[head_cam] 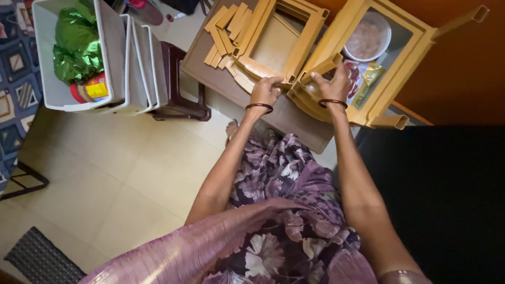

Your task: The person assembles a yellow plastic frame by hand, fitting multiple small plastic pieces into the frame's slots. They then place a white storage bin containing green foil and other items into the assembled frame.

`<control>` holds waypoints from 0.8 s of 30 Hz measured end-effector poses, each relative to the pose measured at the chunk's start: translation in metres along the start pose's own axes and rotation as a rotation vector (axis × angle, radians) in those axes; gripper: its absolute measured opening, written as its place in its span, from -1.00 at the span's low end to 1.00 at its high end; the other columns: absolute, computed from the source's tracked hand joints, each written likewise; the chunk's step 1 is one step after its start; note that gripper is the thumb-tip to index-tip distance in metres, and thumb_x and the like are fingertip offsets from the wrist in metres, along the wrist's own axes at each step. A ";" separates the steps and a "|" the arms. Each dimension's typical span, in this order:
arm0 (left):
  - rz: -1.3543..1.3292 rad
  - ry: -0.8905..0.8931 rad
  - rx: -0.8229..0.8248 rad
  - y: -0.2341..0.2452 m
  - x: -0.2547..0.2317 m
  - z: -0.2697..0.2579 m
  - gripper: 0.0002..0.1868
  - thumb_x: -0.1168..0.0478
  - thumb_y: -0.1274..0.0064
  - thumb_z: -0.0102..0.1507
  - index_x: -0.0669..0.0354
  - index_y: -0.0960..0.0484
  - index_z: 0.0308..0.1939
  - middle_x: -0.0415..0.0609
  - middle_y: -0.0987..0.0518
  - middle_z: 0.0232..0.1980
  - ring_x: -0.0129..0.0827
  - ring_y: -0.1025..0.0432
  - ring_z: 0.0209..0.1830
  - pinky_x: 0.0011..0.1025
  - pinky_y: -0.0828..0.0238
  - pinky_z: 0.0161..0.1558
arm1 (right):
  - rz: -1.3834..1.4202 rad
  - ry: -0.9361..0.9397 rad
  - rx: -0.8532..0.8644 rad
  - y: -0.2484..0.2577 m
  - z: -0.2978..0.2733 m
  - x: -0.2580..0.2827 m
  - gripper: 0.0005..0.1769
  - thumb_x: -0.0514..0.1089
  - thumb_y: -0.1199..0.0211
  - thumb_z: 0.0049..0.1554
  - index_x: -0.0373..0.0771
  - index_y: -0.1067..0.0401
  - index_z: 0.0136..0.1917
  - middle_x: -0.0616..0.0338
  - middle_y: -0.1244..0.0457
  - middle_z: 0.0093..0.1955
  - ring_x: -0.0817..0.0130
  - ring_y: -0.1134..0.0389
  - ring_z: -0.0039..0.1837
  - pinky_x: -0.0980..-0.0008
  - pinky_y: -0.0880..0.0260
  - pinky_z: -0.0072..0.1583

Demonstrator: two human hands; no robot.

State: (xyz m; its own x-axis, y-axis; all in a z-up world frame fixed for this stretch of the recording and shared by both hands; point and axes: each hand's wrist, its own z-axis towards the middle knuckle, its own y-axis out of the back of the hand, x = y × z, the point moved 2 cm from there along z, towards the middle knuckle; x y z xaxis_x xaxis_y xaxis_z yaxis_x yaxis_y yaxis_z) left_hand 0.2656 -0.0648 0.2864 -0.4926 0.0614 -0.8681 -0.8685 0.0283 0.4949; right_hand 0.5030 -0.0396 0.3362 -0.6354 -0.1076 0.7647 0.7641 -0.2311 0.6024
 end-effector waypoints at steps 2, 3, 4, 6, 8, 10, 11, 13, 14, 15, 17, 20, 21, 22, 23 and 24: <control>0.018 -0.034 -0.017 0.005 0.000 0.001 -0.63 0.41 -0.09 0.16 0.21 -0.69 0.06 0.19 -0.66 -0.03 -0.02 -0.57 -0.03 -0.20 -0.48 0.09 | 0.013 0.024 -0.011 -0.002 -0.001 0.001 -0.33 -0.10 -0.57 0.04 -0.35 -0.36 0.31 -0.16 -0.39 0.16 -0.05 -0.45 0.21 0.09 -0.44 0.24; 0.027 -0.052 -0.025 0.006 0.000 0.000 -0.62 0.42 -0.08 0.16 0.21 -0.70 0.06 0.19 -0.66 -0.03 0.00 -0.57 -0.02 -0.20 -0.48 0.10 | 0.005 0.038 -0.017 -0.002 -0.003 0.001 -0.32 -0.11 -0.58 0.04 -0.36 -0.36 0.32 -0.17 -0.39 0.16 -0.07 -0.44 0.21 0.09 -0.43 0.23; 0.018 -0.037 -0.017 0.006 0.002 0.000 -0.62 0.42 -0.07 0.16 0.20 -0.70 0.06 0.19 -0.66 -0.03 -0.02 -0.57 -0.03 -0.21 -0.48 0.10 | -0.003 0.053 -0.022 -0.002 -0.004 0.002 -0.31 -0.11 -0.58 0.05 -0.38 -0.35 0.33 -0.18 -0.39 0.15 -0.09 -0.43 0.20 0.08 -0.42 0.22; 0.000 -0.009 0.001 0.005 0.005 0.001 -0.62 0.42 -0.06 0.17 0.19 -0.69 0.07 0.19 -0.66 -0.02 -0.05 -0.59 -0.04 -0.23 -0.49 0.10 | -0.044 0.046 0.009 -0.003 -0.003 0.005 -0.30 -0.07 -0.59 0.07 -0.40 -0.33 0.31 -0.20 -0.37 0.13 -0.09 -0.44 0.18 0.08 -0.44 0.19; 0.007 -0.015 -0.002 0.003 0.007 0.002 -0.61 0.43 -0.06 0.16 0.19 -0.70 0.06 0.18 -0.66 -0.03 -0.05 -0.59 -0.04 -0.23 -0.50 0.09 | -0.099 0.065 0.023 -0.003 -0.003 0.012 -0.31 -0.06 -0.61 0.06 -0.41 -0.33 0.27 -0.21 -0.37 0.11 -0.12 -0.44 0.15 0.06 -0.45 0.16; -0.002 -0.018 -0.003 -0.001 0.011 0.003 -0.62 0.43 -0.06 0.16 0.18 -0.70 0.06 0.17 -0.67 -0.04 -0.07 -0.60 -0.05 -0.24 -0.51 0.07 | -0.165 0.108 0.026 -0.004 -0.004 0.021 -0.35 -0.08 -0.62 0.03 -0.40 -0.36 0.22 -0.21 -0.39 0.08 -0.17 -0.44 0.13 0.02 -0.45 0.12; -0.014 -0.019 -0.004 -0.003 0.012 0.004 -0.62 0.43 -0.06 0.17 0.18 -0.69 0.06 0.17 -0.67 -0.04 -0.09 -0.60 -0.05 -0.25 -0.52 0.06 | -0.155 0.103 0.040 -0.003 -0.005 0.024 -0.35 -0.09 -0.62 0.03 -0.40 -0.35 0.22 -0.22 -0.39 0.08 -0.16 -0.44 0.12 0.04 -0.46 0.11; -0.030 -0.012 0.001 -0.006 0.016 0.006 -0.63 0.43 -0.07 0.18 0.18 -0.69 0.07 0.15 -0.67 -0.04 -0.12 -0.61 -0.06 -0.26 -0.54 0.04 | -0.136 0.092 0.068 -0.002 -0.007 0.030 -0.35 -0.11 -0.61 0.02 -0.40 -0.35 0.22 -0.24 -0.38 0.07 -0.15 -0.45 0.10 0.08 -0.49 0.08; -0.033 -0.005 0.008 -0.008 0.017 0.006 -0.63 0.42 -0.08 0.18 0.18 -0.69 0.07 0.15 -0.67 -0.05 -0.14 -0.62 -0.07 -0.27 -0.55 0.02 | -0.130 0.102 0.062 -0.001 -0.007 0.033 -0.35 -0.12 -0.61 0.02 -0.40 -0.35 0.23 -0.24 -0.38 0.07 -0.14 -0.45 0.11 0.09 -0.49 0.08; -0.036 0.002 0.014 -0.009 0.016 0.007 -0.63 0.41 -0.10 0.19 0.18 -0.69 0.08 0.14 -0.67 -0.06 -0.16 -0.62 -0.08 -0.27 -0.56 0.01 | -0.122 0.112 0.056 0.000 -0.007 0.034 -0.36 -0.13 -0.61 0.02 -0.40 -0.36 0.23 -0.23 -0.39 0.07 -0.14 -0.45 0.11 0.10 -0.49 0.08; -0.105 -0.007 0.019 -0.010 0.010 0.011 -0.63 0.38 -0.14 0.18 0.18 -0.68 0.08 0.11 -0.67 -0.03 -0.20 -0.64 -0.07 -0.30 -0.59 0.01 | -0.118 0.133 0.045 0.001 -0.007 0.036 -0.36 -0.14 -0.62 0.02 -0.39 -0.36 0.23 -0.23 -0.39 0.07 -0.13 -0.46 0.11 0.11 -0.49 0.08; -0.172 0.081 0.113 -0.009 -0.013 0.024 -0.60 0.30 -0.18 0.23 0.14 -0.62 0.17 0.07 -0.61 0.07 -0.25 -0.65 -0.10 -0.34 -0.64 -0.03 | -0.121 0.148 0.047 0.000 -0.005 0.034 -0.37 -0.15 -0.62 0.01 -0.39 -0.36 0.22 -0.21 -0.40 0.06 -0.12 -0.47 0.10 0.11 -0.49 0.09; -0.188 0.127 0.157 -0.009 -0.025 0.028 -0.58 0.27 -0.19 0.25 0.11 -0.60 0.20 0.05 -0.58 0.12 -0.27 -0.66 -0.12 -0.35 -0.65 -0.04 | -0.115 0.141 0.059 -0.001 -0.004 0.033 -0.37 -0.15 -0.61 0.03 -0.39 -0.35 0.23 -0.21 -0.39 0.06 -0.10 -0.48 0.10 0.12 -0.49 0.09; -0.157 0.069 0.165 -0.007 -0.039 0.031 -0.53 0.27 -0.23 0.21 0.13 -0.58 0.21 0.07 -0.60 0.08 -0.22 -0.63 -0.13 -0.33 -0.62 -0.04 | -0.110 0.134 0.070 -0.001 -0.004 0.033 -0.38 -0.15 -0.60 0.04 -0.39 -0.34 0.23 -0.20 -0.39 0.06 -0.09 -0.48 0.10 0.13 -0.50 0.09; -0.126 0.009 0.170 -0.004 -0.054 0.037 -0.48 0.27 -0.28 0.17 0.16 -0.56 0.22 0.08 -0.61 0.03 -0.18 -0.60 -0.13 -0.31 -0.59 -0.05 | -0.101 0.136 0.088 0.000 -0.004 0.032 -0.38 -0.15 -0.61 0.02 -0.38 -0.35 0.22 -0.19 -0.40 0.05 -0.08 -0.48 0.10 0.12 -0.49 0.09; -0.094 -0.050 0.174 -0.001 -0.068 0.041 -0.43 0.27 -0.33 0.14 0.18 -0.54 0.23 0.10 -0.63 -0.02 -0.14 -0.57 -0.14 -0.28 -0.57 -0.05 | -0.092 0.138 0.106 0.001 -0.003 0.032 -0.38 -0.15 -0.61 0.01 -0.38 -0.36 0.21 -0.18 -0.41 0.05 -0.08 -0.48 0.10 0.10 -0.47 0.09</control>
State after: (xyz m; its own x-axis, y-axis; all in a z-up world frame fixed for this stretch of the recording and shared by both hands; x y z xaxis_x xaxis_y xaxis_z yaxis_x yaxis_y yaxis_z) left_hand 0.3018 -0.0286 0.3465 -0.4027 0.0998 -0.9099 -0.8857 0.2083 0.4149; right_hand 0.4831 -0.0459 0.3607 -0.7069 -0.2237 0.6710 0.7049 -0.1437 0.6946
